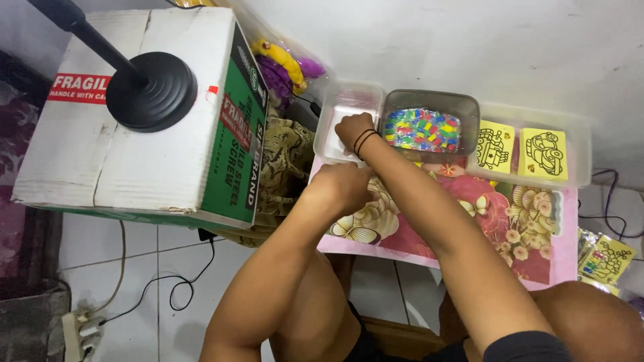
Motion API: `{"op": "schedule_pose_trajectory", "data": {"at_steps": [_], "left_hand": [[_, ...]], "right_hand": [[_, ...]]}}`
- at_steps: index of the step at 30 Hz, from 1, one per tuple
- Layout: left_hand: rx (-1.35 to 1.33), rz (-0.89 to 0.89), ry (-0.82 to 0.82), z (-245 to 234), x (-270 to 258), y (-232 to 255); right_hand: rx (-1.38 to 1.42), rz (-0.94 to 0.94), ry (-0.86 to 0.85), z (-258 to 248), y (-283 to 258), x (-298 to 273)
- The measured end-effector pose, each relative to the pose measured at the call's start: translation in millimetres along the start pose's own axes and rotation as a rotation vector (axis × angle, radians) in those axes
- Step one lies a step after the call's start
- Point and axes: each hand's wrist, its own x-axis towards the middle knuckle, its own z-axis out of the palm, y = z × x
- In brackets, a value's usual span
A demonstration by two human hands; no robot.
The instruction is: The person places small colorful pieces into plastic sleeves containing illustrated yellow cards.
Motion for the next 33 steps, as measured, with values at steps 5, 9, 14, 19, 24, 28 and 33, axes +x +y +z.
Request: {"op": "schedule_pose_trajectory", "data": {"at_steps": [5, 9, 14, 19, 24, 28, 33], "left_hand": [[0.032, 0.012, 0.066, 23, 13, -6], [0.016, 0.003, 0.054, 23, 14, -4], [-0.006, 0.015, 0.021, 31, 20, 0], [-0.005, 0.019, -0.026, 39, 25, -2], [0.032, 0.036, -0.014, 24, 14, 11], [0.052, 0.065, 0.022, -3, -9, 36], [0.048, 0.239, 0.15, -18, 2, 50]], "right_hand": [[0.149, 0.0, -0.028, -21, 2, -24], [0.152, -0.024, 0.008, -9, 6, -17], [0.103, -0.041, 0.022, -35, 4, -30], [0.139, -0.065, 0.067, -108, 22, -81], [0.401, 0.007, 0.115, -240, 37, -196], [0.488, 0.023, 0.147, -286, 66, -275], [0.659, -0.07, 0.402, -278, 101, -344]]}}
